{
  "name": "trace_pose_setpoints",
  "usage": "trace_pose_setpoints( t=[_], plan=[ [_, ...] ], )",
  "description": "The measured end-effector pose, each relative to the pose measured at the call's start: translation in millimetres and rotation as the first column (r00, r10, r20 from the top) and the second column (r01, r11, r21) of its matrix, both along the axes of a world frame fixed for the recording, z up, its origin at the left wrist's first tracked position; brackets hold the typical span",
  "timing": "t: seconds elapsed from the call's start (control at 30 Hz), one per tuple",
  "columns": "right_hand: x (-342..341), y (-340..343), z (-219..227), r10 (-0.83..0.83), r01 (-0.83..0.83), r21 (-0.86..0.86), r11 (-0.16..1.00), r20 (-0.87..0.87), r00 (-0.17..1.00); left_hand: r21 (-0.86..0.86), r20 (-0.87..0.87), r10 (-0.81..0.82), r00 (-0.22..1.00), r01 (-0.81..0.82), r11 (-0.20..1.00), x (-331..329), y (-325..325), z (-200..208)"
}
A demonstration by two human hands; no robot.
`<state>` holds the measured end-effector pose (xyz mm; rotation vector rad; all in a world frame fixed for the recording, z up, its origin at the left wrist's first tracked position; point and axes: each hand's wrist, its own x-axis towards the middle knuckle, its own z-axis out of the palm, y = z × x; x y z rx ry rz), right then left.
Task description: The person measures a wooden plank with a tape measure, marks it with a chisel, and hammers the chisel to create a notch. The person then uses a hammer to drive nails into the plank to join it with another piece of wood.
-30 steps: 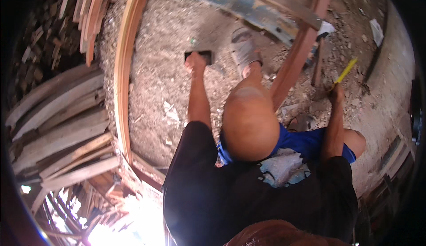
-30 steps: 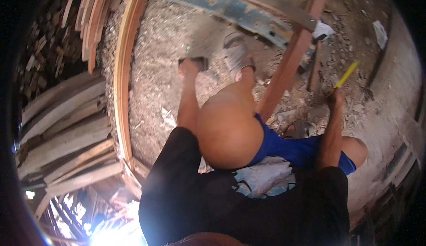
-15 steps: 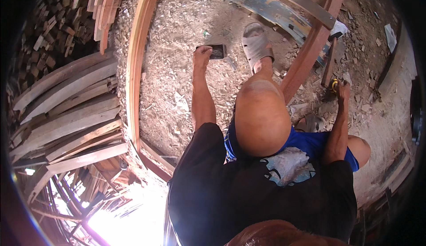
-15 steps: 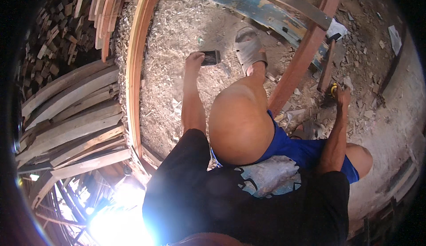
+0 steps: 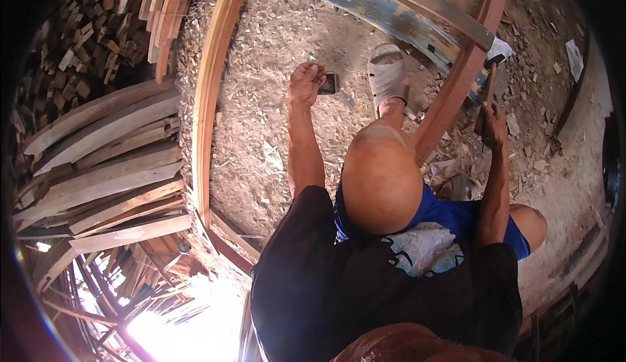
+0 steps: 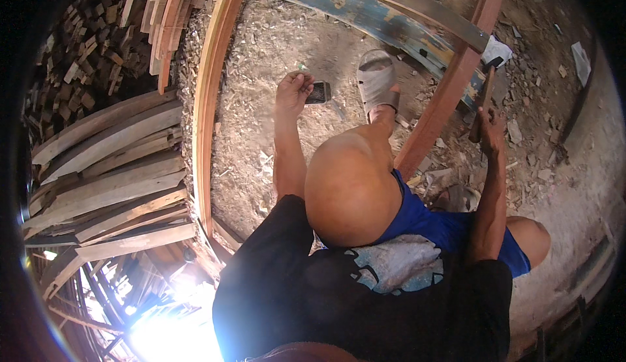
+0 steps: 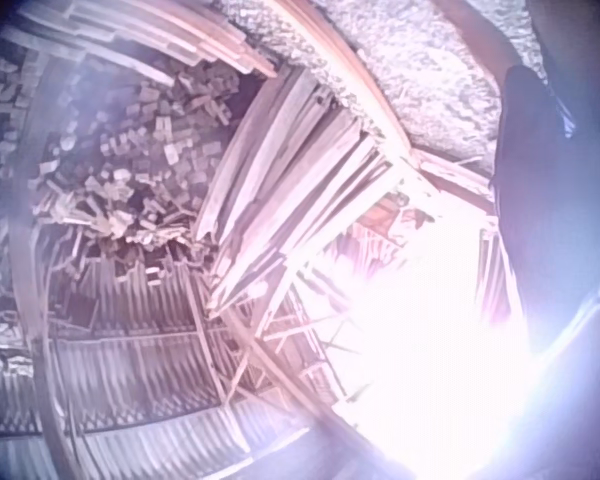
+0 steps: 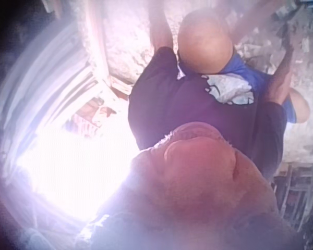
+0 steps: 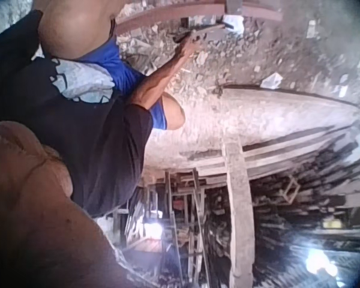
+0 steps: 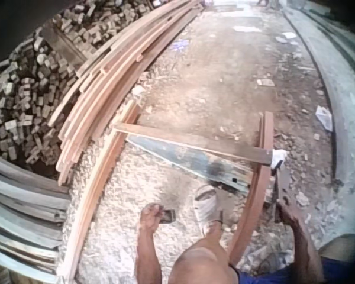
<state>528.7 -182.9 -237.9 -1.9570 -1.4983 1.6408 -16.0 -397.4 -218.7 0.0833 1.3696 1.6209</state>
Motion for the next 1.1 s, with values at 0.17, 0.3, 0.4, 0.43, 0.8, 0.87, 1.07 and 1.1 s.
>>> trace_pose_setpoints(
  t=[0.17,0.3,0.4,0.43,0.8,0.87,1.07,1.1],
  plan=[
    [-5,-17,-6,0.0,0.001,0.022,1.0,-0.04,0.999,-0.594,-0.413,-0.324,0.851,0.017,0.804,-26,-16,-11],
    [12,-12,-21,-0.007,0.002,-0.065,0.998,-0.073,0.997,-0.846,-0.522,-0.788,0.326,-0.317,0.429,-18,-15,-16],
    [4,-14,-4,-0.012,0.011,-0.013,1.0,-0.056,0.998,-0.914,-0.388,-0.858,0.337,-0.258,0.312,-4,-8,-16],
    [4,-13,-4,-0.016,0.015,-0.011,1.0,-0.032,0.999,-0.927,-0.362,-0.879,0.311,-0.216,0.306,-4,-3,-20],
    [10,-12,-14,-0.076,0.074,0.065,0.995,0.025,0.997,-0.974,-0.111,-0.967,0.228,-0.218,0.06,23,36,-34],
    [6,-7,-17,0.003,-0.003,-0.017,1.0,0.021,1.0,-0.973,-0.135,-0.949,0.285,-0.219,0.072,16,21,-30],
    [5,-3,-18,0.054,-0.055,-0.063,0.997,-0.009,0.998,-0.937,-0.349,-0.873,0.341,-0.135,0.322,-12,-10,-54],
    [6,-5,-19,0.048,-0.049,-0.032,0.998,-0.032,0.998,-0.928,-0.369,-0.864,0.342,-0.092,0.36,-19,-15,-49]
  ],
)
